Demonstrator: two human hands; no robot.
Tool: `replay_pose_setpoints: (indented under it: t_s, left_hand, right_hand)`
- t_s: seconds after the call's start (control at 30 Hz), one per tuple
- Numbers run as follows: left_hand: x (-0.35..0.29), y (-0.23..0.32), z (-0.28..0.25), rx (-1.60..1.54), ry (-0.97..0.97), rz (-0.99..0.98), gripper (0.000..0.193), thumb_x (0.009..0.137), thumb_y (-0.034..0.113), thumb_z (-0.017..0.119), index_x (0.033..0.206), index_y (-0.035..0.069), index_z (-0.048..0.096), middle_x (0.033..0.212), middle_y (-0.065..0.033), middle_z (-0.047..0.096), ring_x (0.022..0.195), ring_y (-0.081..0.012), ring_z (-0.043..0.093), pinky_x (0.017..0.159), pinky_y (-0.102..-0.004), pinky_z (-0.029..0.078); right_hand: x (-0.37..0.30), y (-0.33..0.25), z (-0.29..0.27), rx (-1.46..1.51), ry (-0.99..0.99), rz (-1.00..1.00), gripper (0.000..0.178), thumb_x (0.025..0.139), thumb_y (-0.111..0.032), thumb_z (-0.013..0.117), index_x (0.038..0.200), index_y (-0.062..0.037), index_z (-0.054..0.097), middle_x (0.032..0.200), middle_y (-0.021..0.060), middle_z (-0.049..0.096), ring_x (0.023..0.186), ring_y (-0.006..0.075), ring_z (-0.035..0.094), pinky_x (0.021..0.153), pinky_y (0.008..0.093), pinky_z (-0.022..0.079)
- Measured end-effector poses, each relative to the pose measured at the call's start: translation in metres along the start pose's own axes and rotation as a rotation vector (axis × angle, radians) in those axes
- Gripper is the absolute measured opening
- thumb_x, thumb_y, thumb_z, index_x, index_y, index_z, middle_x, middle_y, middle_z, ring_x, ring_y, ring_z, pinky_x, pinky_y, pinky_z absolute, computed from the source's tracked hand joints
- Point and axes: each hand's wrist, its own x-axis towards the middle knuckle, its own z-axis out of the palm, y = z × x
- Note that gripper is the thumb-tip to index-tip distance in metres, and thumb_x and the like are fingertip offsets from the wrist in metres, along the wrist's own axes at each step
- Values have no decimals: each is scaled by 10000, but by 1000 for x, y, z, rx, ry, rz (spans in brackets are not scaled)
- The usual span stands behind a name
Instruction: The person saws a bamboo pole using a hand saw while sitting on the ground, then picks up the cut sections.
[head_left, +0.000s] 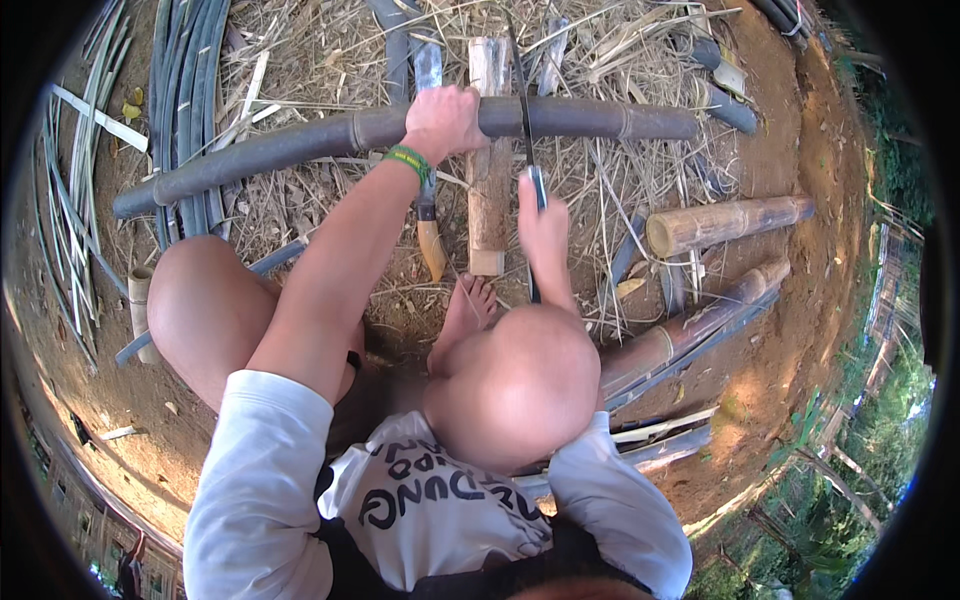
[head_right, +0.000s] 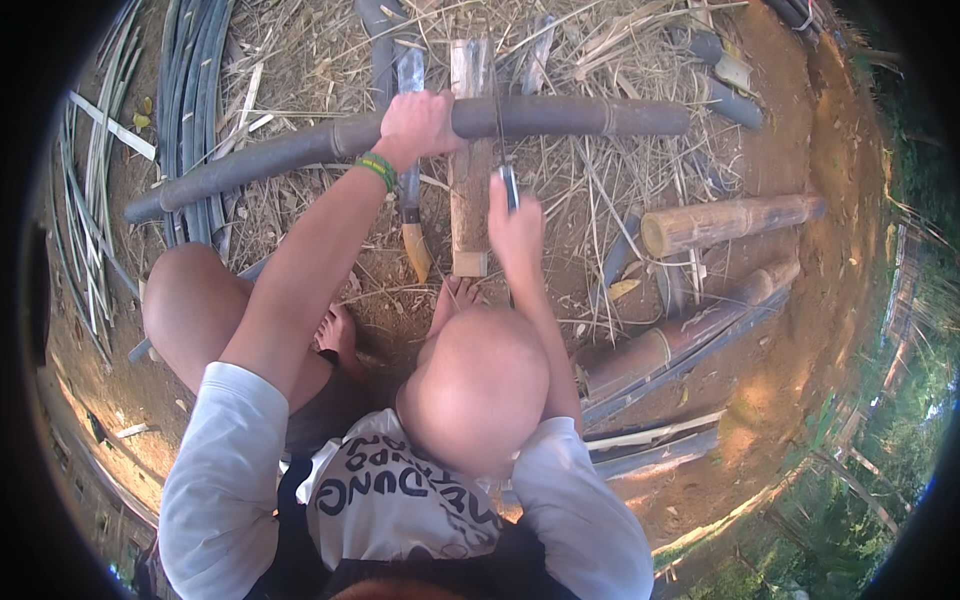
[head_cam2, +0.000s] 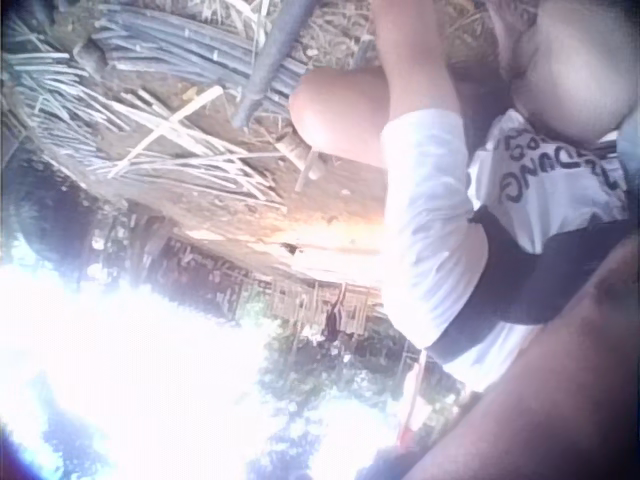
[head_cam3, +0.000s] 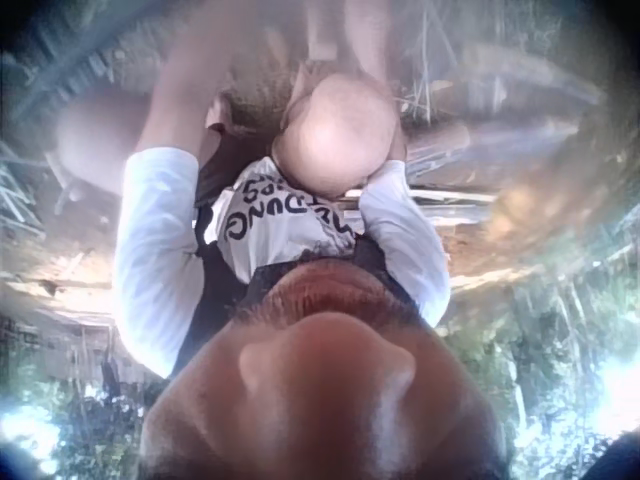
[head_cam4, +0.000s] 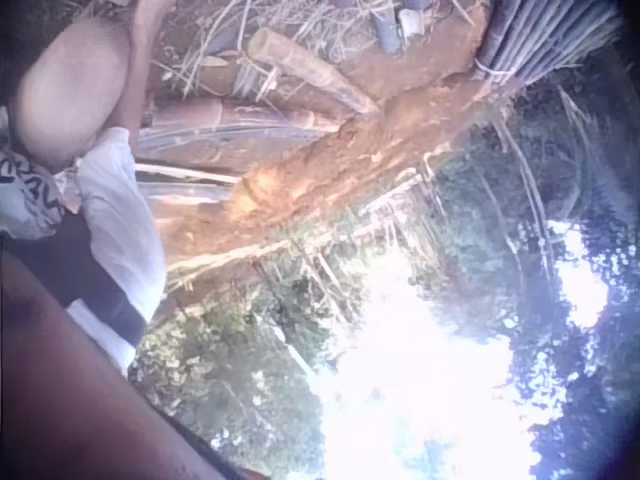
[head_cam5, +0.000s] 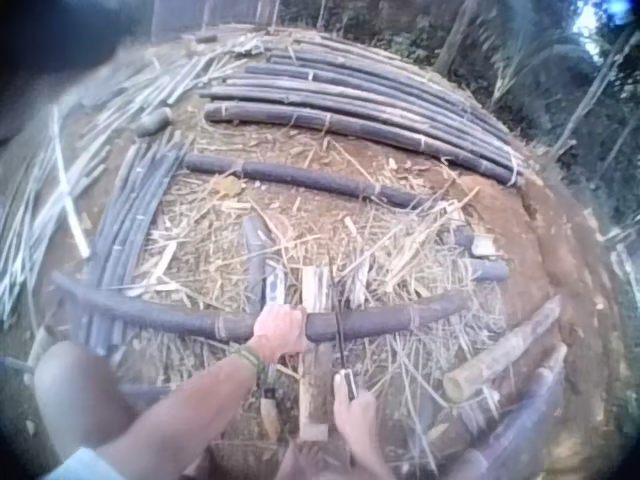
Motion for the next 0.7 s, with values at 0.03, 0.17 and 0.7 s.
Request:
replay_pose_setpoints:
  t_s: [0.03,0.17,0.7]
  left_hand:
    - [8,-1,-5,-5,0,11,573,744,530,831,1059,60,741,994,-153,781,939,-301,778,836,-412,628]
    - [14,-1,-10,-11,-6,-12,564,743,538,829,1035,61,749,986,-155,781,936,-311,778,831,-419,629]
    - [11,7,-11,-74,40,22,558,754,459,821,1087,24,715,969,-160,778,921,-318,778,827,-415,633]
  right_hand:
    - [-39,32,1,142,75,-15,590,1037,-475,616,870,79,732,651,224,638,649,304,675,639,469,498]
    - [-59,53,3,168,36,-38,558,1038,-445,618,866,75,727,660,228,639,652,290,660,634,466,497]
    - [11,12,4,64,66,-46,651,1033,-516,593,806,84,707,630,264,626,627,393,687,607,504,481]
